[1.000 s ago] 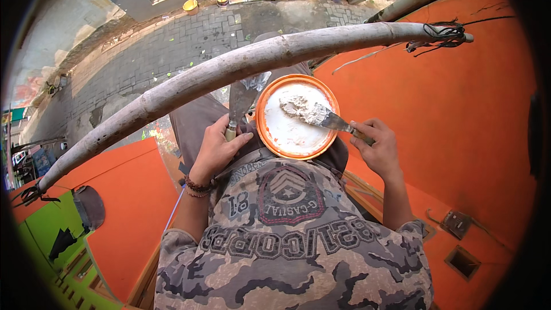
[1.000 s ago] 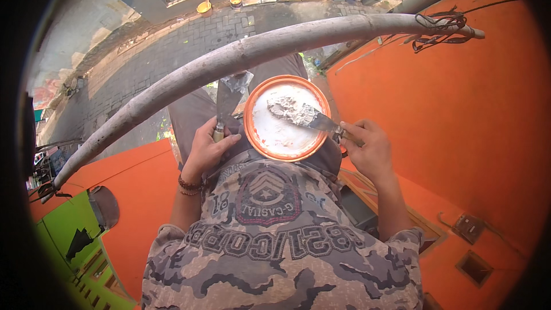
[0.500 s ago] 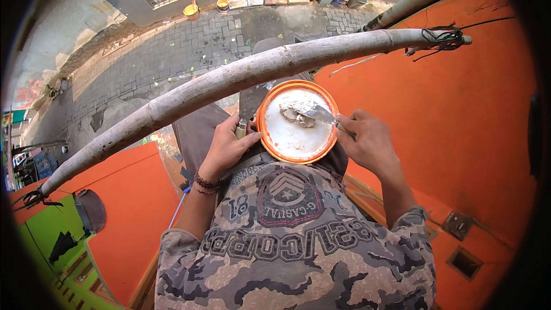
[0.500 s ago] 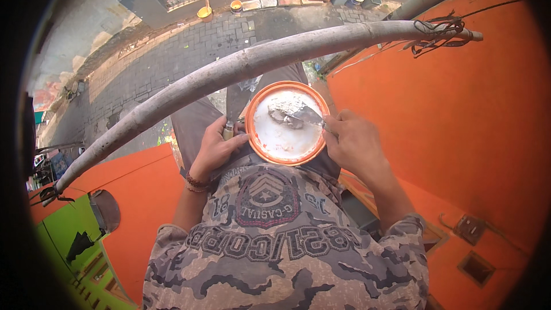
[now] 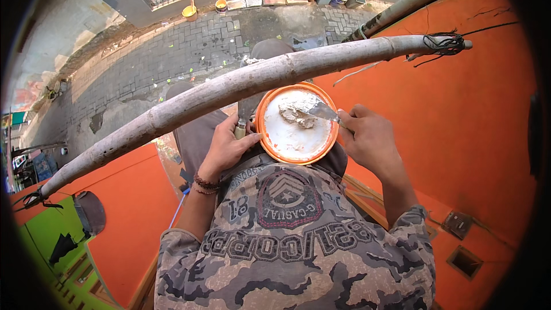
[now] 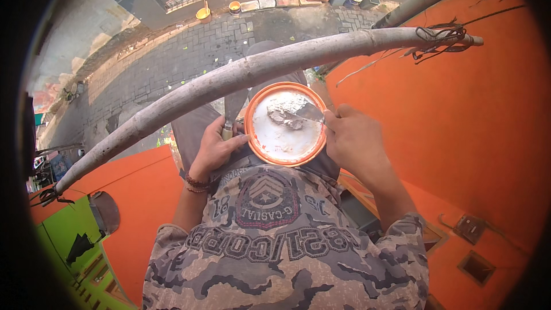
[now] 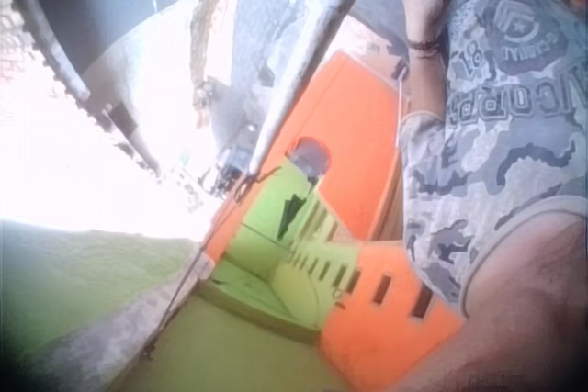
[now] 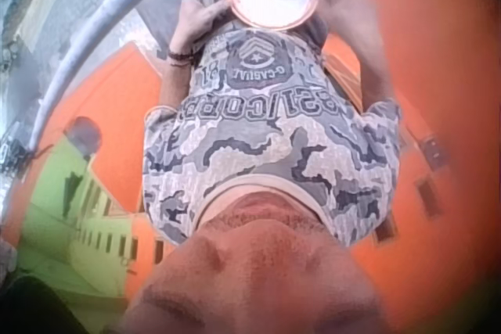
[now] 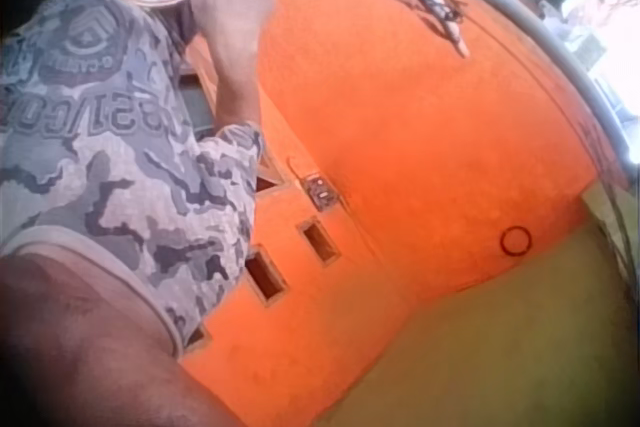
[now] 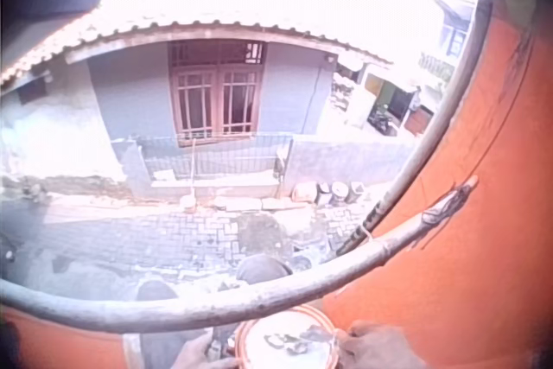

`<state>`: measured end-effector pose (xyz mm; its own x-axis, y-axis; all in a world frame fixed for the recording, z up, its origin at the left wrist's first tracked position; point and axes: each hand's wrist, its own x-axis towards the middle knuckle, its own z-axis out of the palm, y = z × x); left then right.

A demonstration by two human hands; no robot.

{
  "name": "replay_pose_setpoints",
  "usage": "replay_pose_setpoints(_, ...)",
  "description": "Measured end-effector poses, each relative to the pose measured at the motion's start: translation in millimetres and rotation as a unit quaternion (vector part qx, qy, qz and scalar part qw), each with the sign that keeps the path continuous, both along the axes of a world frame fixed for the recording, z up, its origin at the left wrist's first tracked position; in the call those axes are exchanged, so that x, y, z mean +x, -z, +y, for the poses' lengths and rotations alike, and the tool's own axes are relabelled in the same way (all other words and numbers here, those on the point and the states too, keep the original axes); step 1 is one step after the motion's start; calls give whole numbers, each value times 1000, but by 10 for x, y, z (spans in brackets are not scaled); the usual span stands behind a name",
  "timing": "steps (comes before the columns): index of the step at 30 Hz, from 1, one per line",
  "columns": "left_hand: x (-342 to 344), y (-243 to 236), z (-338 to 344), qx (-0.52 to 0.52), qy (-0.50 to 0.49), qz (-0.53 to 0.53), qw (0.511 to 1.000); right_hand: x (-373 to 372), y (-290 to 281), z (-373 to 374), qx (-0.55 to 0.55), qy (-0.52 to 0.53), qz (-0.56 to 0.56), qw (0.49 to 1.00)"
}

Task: The person applies plaster to an overhead surface using a trowel and a smaller scraper. They repeatedly scoop plaster from a bucket, transfer it to the trowel, and smooth it onto the ceiling area above.

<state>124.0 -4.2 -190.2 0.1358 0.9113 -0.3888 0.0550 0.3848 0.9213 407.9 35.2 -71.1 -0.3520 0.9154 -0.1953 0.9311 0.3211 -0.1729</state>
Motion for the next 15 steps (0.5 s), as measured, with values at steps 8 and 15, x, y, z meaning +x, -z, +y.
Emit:
replay_pose_setpoints(8, 22, -119, 19, -11, -4, -20, 1000, -39, -69, 37, 22, -10, -12, 1000)
replay_pose_setpoints(15, 2, 14, -1, -1, 1, 0, 1000, -6, 39, 33, 100, -47, 6, 994)
